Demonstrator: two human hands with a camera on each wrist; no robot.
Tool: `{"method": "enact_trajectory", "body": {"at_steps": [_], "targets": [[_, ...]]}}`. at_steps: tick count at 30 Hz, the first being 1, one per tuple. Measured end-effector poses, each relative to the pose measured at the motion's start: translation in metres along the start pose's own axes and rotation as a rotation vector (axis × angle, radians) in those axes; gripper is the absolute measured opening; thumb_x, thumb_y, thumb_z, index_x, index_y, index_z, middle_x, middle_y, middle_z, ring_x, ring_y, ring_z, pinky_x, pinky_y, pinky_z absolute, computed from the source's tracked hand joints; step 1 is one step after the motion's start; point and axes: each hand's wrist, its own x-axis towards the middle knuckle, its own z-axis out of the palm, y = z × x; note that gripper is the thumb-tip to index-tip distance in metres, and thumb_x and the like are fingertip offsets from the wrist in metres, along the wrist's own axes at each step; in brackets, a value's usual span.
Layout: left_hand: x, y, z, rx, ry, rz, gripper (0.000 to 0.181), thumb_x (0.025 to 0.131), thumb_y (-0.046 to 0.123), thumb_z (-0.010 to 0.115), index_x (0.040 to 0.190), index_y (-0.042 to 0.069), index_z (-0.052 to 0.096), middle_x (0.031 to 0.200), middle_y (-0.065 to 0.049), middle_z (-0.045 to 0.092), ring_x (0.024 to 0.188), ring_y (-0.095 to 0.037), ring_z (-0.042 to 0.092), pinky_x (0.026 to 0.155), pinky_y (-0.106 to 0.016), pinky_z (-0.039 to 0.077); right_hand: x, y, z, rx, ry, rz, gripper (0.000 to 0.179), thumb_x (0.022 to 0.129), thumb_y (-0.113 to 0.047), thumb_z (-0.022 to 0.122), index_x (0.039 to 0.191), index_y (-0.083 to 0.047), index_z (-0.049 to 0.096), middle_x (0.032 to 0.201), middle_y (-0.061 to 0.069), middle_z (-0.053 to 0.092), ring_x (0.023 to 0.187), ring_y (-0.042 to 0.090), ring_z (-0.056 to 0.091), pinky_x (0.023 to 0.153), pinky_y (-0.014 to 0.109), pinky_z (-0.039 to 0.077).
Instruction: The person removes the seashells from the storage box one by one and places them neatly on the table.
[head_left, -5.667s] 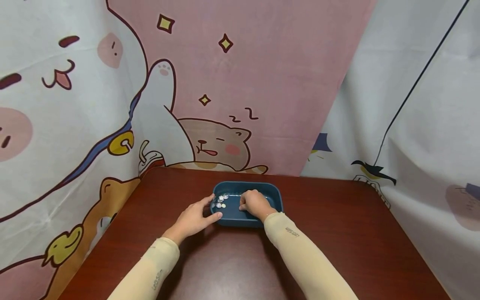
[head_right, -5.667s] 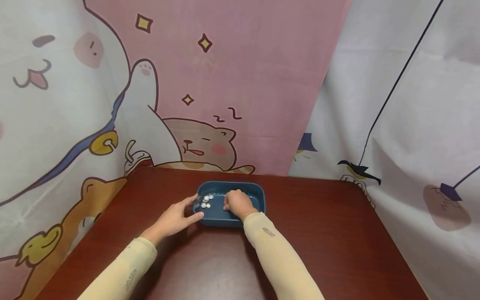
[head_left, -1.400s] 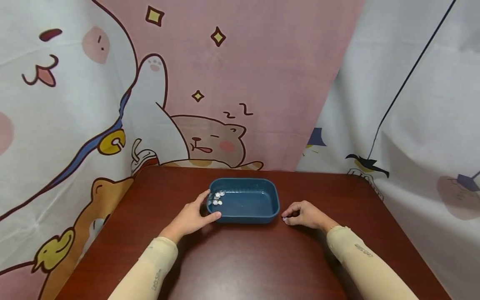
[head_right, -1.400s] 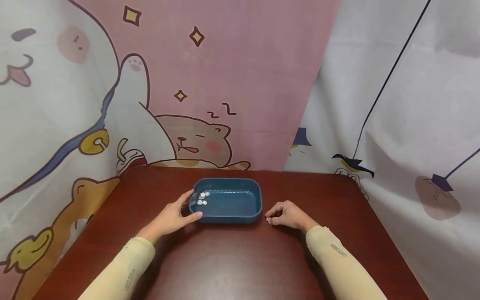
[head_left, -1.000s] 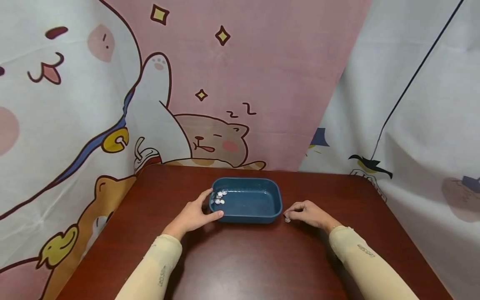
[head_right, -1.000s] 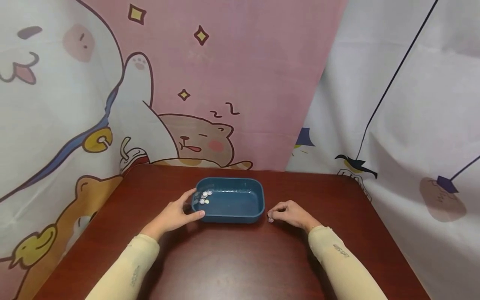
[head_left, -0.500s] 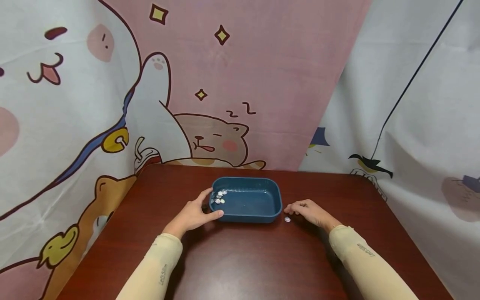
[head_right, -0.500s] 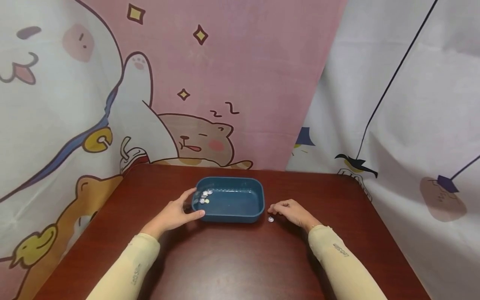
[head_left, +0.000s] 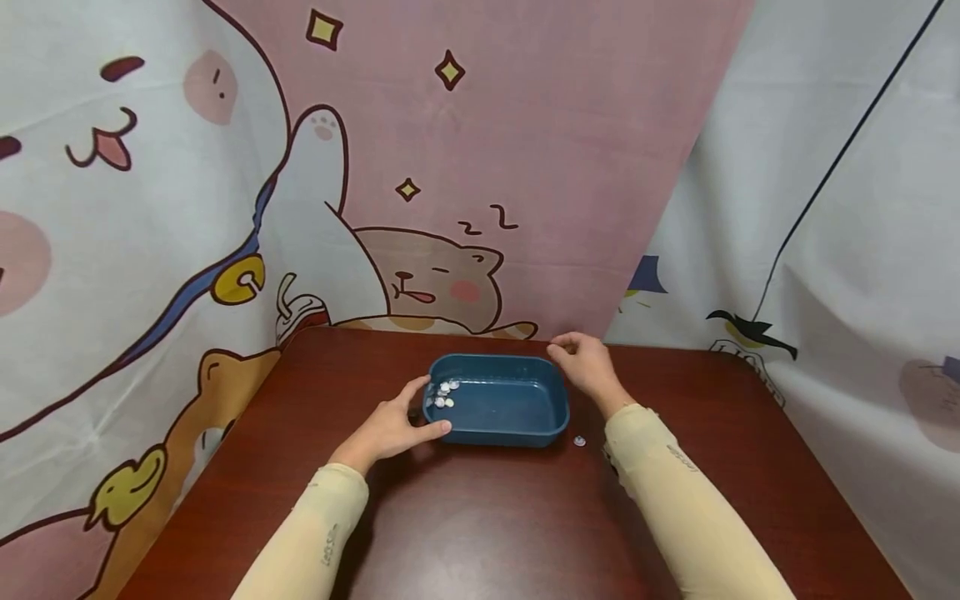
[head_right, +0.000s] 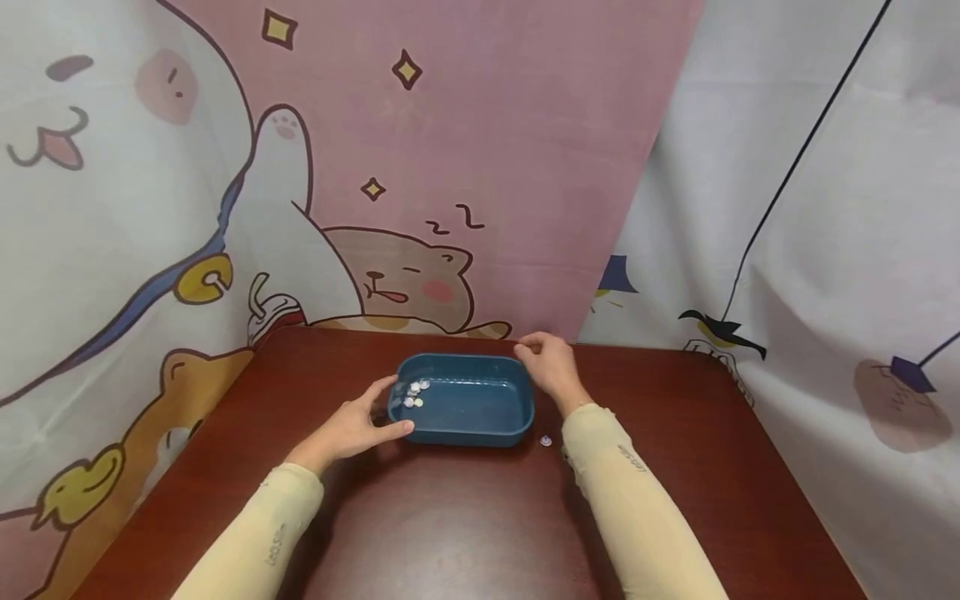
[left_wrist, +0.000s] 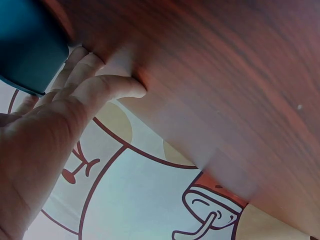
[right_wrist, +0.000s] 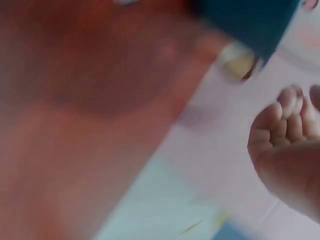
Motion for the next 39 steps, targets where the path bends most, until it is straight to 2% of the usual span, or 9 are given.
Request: {"method": "enact_trajectory", "body": {"at_steps": [3,5,7,10,14,21,28,33,39], "targets": [[-0.001,-0.001,-0.002,-0.005,-0.014,-0.005,0.105,0.087,0.068,0.078,0.169,0.030,0.026,0.156,-0.018,0.059,0.139,-0.042,0.060,0.113,-0.067,0.048,0.006,-0.038,0.036,-0.029,-0.136,-0.087,0.031,0.104,-0.026,0.071,0.128,-0.007,0.076,0.122,0.013,0.078,0.110,0.031,0.073,0.096,0.050,0.060],[-0.001,-0.001,-0.003,-0.010,-0.024,-0.009,0.104,0.087,0.069,0.077,0.169,0.031,0.026,0.157,-0.017,0.059,0.140,-0.041,0.060,0.114,-0.067,0.048,0.005,-0.058,0.063,-0.041,-0.236,-0.101,0.031,0.102,-0.026,0.074,0.128,-0.008,0.077,0.123,0.010,0.078,0.112,0.028,0.073,0.098,0.048,0.060],[-0.001,-0.001,-0.004,-0.009,-0.033,-0.008,0.104,0.088,0.070,0.076,0.170,0.031,0.025,0.159,-0.016,0.057,0.142,-0.040,0.059,0.115,-0.066,0.047,0.002,-0.072,0.087,-0.052,-0.306,-0.074,0.031,0.100,-0.026,0.077,0.126,-0.008,0.078,0.122,0.009,0.078,0.112,0.026,0.073,0.099,0.047,0.060],[-0.001,0.000,-0.004,-0.012,-0.041,0.010,0.105,0.087,0.072,0.074,0.170,0.031,0.025,0.159,-0.016,0.057,0.142,-0.039,0.059,0.115,-0.063,0.048,-0.002,-0.085,0.114,-0.078,-0.350,0.009,0.032,0.095,-0.027,0.083,0.121,-0.009,0.080,0.119,0.008,0.079,0.109,0.025,0.072,0.099,0.048,0.060],[-0.002,0.002,-0.003,-0.019,-0.040,0.042,0.106,0.087,0.073,0.074,0.170,0.029,0.024,0.156,-0.018,0.059,0.138,-0.038,0.062,0.113,-0.061,0.051,-0.003,-0.090,0.136,-0.159,-0.312,0.091,0.033,0.089,-0.032,0.089,0.116,-0.013,0.083,0.116,0.004,0.080,0.107,0.025,0.072,0.100,0.052,0.059],[-0.003,0.002,-0.004,-0.020,-0.037,0.038,0.105,0.087,0.072,0.075,0.170,0.030,0.025,0.154,-0.017,0.061,0.137,-0.036,0.063,0.113,-0.060,0.051,-0.003,-0.088,0.154,-0.296,-0.255,0.046,0.033,0.090,-0.038,0.088,0.119,-0.022,0.084,0.121,0.002,0.080,0.111,0.027,0.073,0.100,0.055,0.057],[-0.003,0.001,-0.003,-0.033,-0.040,0.034,0.104,0.087,0.073,0.074,0.170,0.031,0.026,0.157,-0.016,0.058,0.139,-0.036,0.061,0.114,-0.060,0.050,-0.007,-0.090,0.154,-0.296,-0.253,-0.010,0.015,0.095,-0.033,0.083,0.105,-0.022,0.087,0.111,-0.001,0.082,0.105,0.024,0.075,0.098,0.054,0.058],[-0.004,0.000,-0.003,-0.037,-0.039,0.027,0.105,0.087,0.072,0.075,0.170,0.030,0.026,0.157,-0.016,0.058,0.140,-0.037,0.060,0.115,-0.061,0.050,-0.005,-0.089,0.155,-0.298,-0.262,-0.025,0.013,0.096,-0.032,0.082,0.103,-0.023,0.087,0.108,-0.002,0.082,0.103,0.023,0.075,0.098,0.056,0.058],[-0.002,-0.001,-0.003,-0.047,-0.037,0.026,0.104,0.088,0.071,0.075,0.170,0.031,0.026,0.157,-0.016,0.058,0.140,-0.035,0.060,0.115,-0.060,0.049,-0.001,-0.087,0.159,-0.364,-0.274,-0.075,0.012,0.097,-0.031,0.080,0.096,-0.020,0.086,0.098,-0.003,0.081,0.093,0.022,0.075,0.091,0.052,0.061]]}}
